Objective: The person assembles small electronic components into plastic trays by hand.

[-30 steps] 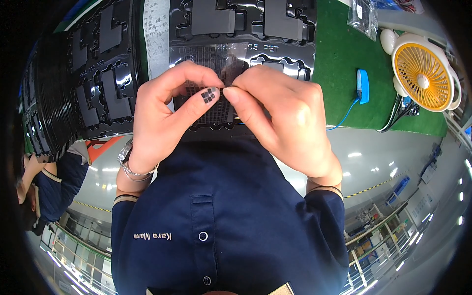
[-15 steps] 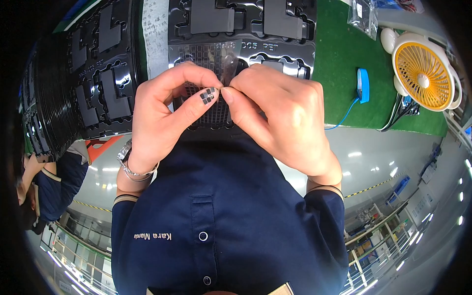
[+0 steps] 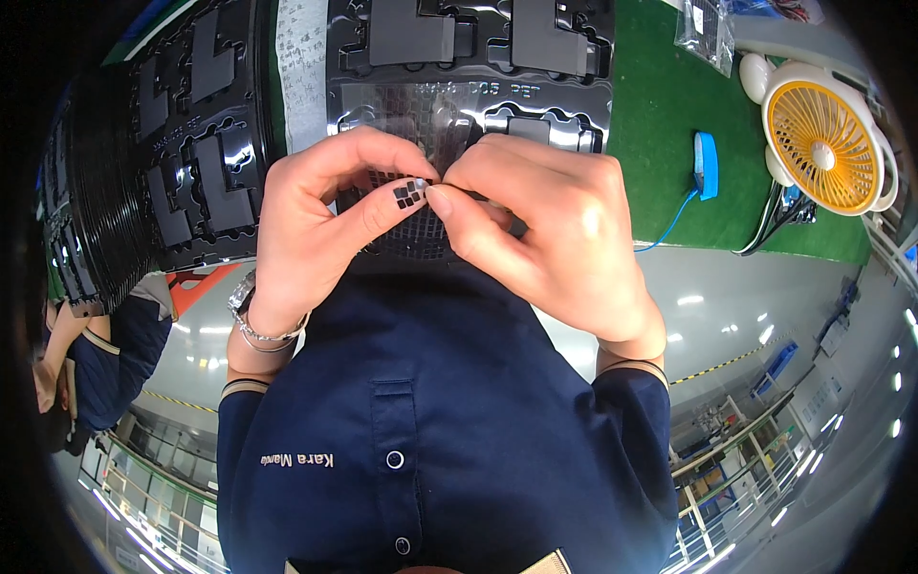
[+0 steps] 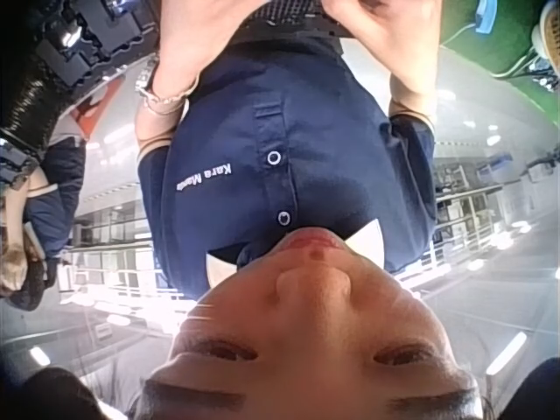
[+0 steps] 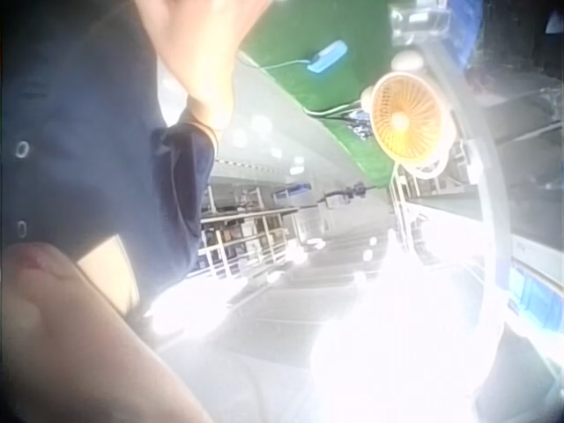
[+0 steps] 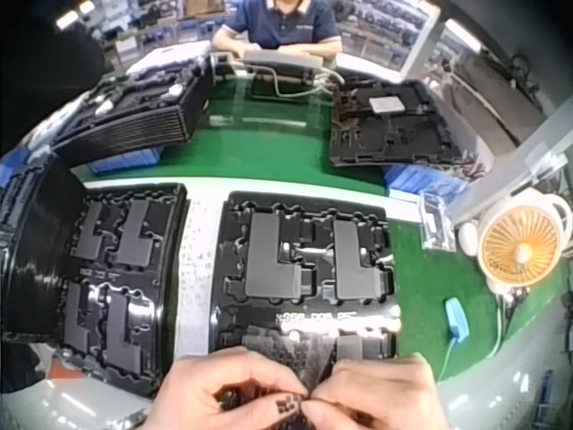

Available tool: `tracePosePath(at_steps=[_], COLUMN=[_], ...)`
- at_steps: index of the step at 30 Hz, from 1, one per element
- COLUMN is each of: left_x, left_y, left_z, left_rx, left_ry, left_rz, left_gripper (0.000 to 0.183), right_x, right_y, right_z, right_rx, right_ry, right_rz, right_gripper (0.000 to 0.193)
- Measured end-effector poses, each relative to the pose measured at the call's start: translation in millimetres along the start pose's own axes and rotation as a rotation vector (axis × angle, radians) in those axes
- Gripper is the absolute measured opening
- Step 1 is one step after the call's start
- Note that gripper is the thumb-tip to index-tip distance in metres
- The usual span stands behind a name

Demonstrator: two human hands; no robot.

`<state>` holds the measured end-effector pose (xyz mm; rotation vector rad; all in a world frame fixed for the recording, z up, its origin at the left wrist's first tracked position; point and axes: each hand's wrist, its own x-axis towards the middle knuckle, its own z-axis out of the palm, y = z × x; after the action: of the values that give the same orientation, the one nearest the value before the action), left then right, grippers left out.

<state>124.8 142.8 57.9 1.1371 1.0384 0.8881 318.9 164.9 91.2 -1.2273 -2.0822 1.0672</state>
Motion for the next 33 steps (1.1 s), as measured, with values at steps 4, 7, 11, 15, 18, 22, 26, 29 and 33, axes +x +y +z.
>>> tracePosePath(at_steps=[4, 7, 11, 15, 18, 22, 26, 29, 33], left_x=[0.2, -0.1, -0.3, -0.2, -0.5, -0.1, 1.9, 2.4, 5.2], left_y=[-1.5, -2.9, -1.9, -2.7, -2.6, -0.1, -2.3, -6.2, -4.9], left_z=[0.8, 1.2, 0.4, 0.6, 0.0, -0.8, -1.3, -2.3, -4.9], left_rx=[-0.001, 0.068, 0.083, 0.092, 0.093, 0.129, -0.029, -0.119, -0.11], left_ry=[0.008, 0.033, 0.035, 0.031, 0.03, 0.016, -0.031, -0.046, -0.078], left_rz=[0.001, 0.047, 0.059, 0.072, 0.064, 0.055, -0.059, -0.085, -0.098], left_gripper=[0.011, 0.011, 0.012, 0.012, 0.012, 0.012, 0.013, 0.013, 0.013], right_x=[-0.6, -0.2, -1.1, -0.9, -0.7, 0.4, 0.1, -0.4, -1.9], right_y=[1.8, 2.5, 2.9, 3.3, 3.6, 3.2, -1.7, -0.3, 1.1], right_z=[1.9, 4.1, 2.0, 3.9, 5.4, 5.0, -0.2, 2.3, 3.6], right_rx=[-0.048, -0.085, -0.05, -0.118, -0.144, -0.18, -0.172, -0.154, -0.23], right_ry=[0.001, 0.032, 0.054, 0.052, 0.07, 0.067, 0.076, 0.047, 0.052], right_rz=[-0.021, -0.036, 0.007, -0.031, -0.054, -0.069, -0.043, -0.096, -0.123], right_gripper=[0.009, 0.01, 0.01, 0.009, 0.008, 0.009, 0.01, 0.01, 0.011])
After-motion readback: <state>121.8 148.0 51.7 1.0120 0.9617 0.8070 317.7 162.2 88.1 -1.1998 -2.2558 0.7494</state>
